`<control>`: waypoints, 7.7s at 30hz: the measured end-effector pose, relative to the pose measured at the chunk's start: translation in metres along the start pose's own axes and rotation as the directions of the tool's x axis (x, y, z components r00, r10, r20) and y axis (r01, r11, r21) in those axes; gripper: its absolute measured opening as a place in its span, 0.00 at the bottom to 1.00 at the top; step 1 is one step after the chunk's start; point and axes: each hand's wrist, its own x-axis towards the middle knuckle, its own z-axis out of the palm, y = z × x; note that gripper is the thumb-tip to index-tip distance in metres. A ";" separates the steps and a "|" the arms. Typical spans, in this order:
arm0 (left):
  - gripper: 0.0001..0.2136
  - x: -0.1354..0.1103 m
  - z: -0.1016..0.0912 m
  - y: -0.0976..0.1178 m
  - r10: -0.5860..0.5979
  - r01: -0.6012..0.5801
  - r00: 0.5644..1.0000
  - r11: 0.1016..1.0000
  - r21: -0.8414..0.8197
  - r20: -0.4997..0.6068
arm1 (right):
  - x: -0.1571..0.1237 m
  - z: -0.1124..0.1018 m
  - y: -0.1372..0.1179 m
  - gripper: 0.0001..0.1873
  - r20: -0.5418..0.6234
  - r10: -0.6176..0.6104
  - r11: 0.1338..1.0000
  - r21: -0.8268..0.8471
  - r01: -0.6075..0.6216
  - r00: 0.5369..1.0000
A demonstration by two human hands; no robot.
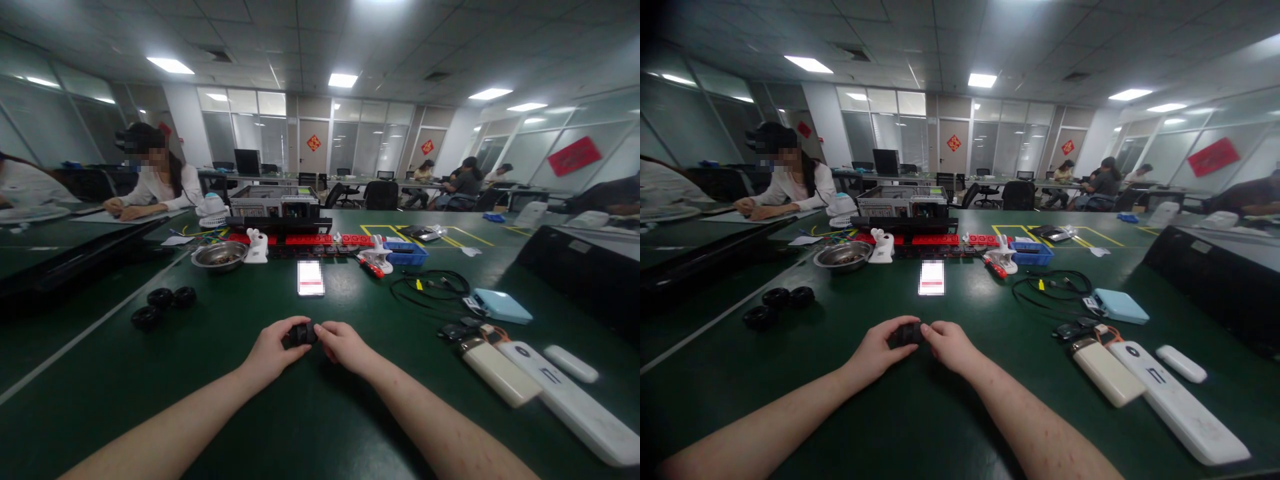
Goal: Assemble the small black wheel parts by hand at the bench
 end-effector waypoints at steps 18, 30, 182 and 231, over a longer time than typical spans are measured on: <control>0.14 0.002 0.000 0.000 -0.121 0.123 0.992 0.975 -0.183 0.023 | -0.005 -0.003 -0.002 0.21 -0.090 -0.173 0.966 -0.208 0.151 0.981; 0.20 -0.001 -0.001 0.003 -0.042 0.044 0.998 0.999 -0.032 0.041 | 0.001 -0.004 0.003 0.18 -0.040 -0.089 0.991 -0.103 0.085 0.995; 0.19 0.001 0.001 -0.003 -0.089 0.095 0.995 0.989 -0.112 0.054 | -0.002 -0.004 0.000 0.09 -0.029 -0.220 0.966 -0.142 0.214 0.975; 0.20 -0.004 -0.002 0.002 0.037 -0.040 0.998 0.998 0.058 0.047 | 0.002 -0.002 0.003 0.19 0.067 -0.009 1.000 -0.016 0.010 0.998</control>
